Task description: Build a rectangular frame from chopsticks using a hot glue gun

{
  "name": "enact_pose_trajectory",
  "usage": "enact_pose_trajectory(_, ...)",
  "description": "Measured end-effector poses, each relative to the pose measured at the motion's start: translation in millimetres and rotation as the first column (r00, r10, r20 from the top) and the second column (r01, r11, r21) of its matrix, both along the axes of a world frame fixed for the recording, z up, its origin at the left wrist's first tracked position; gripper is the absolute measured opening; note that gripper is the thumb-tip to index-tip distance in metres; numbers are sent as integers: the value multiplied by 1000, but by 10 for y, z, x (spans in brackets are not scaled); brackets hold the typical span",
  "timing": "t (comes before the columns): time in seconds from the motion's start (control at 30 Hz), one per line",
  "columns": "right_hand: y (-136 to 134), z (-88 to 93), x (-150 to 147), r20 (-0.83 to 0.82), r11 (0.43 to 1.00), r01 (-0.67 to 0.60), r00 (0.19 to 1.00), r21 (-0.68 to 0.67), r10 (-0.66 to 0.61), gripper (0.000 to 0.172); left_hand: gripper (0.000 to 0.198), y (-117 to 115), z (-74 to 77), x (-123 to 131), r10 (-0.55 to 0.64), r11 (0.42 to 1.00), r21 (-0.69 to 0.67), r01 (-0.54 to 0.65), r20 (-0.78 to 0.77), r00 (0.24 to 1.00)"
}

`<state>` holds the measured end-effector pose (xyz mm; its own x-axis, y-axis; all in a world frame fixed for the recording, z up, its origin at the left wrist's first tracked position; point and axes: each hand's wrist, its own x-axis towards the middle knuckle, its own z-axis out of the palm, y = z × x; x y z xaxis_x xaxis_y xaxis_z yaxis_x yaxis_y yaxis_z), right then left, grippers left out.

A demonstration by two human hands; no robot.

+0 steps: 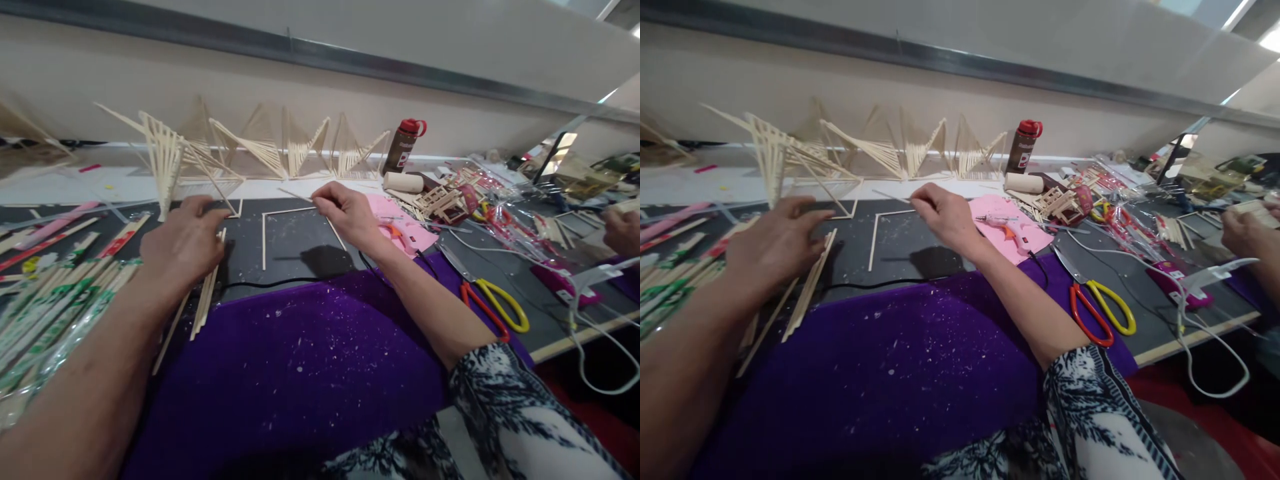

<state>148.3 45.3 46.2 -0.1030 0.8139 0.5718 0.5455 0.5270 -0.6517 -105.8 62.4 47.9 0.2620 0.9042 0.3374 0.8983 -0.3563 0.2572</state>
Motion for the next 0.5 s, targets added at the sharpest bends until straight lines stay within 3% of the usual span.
enact_pose_trajectory(0.07, -75, 15, -123, -11, 995, -95, 995, -25, 95, 17, 41, -96, 41, 156, -113, 990, -50, 128, 237, 965)
enact_pose_trajectory(0.13, -145, 23, -233, -20, 986, -154, 988, -57, 153, 19, 36, -205, 69, 334, -153, 943, -161, 290, 566, 810)
enact_pose_trajectory(0.2, -194, 23, -310, -27, 982, -166, 986, -94, 164, 19, 27, -297, 66, 489, -128, 931, -142, 335, 733, 668)
enact_pose_trajectory(0.33, -205, 25, -338, -37, 975, -165, 986, -152, 161, 21, 20, -332, 20, 630, -7, 934, -167, 316, 875, 484)
enact_pose_trajectory(0.43, -163, 51, -275, -1, 961, -184, 982, -207, 188, 20, 19, -237, 35, 580, 85, 931, -186, 313, 947, 310)
enact_pose_trajectory(0.5, -135, 72, -224, 21, 951, -202, 977, -233, 212, 20, 17, -151, 64, 501, 112, 943, -182, 277, 962, 250)
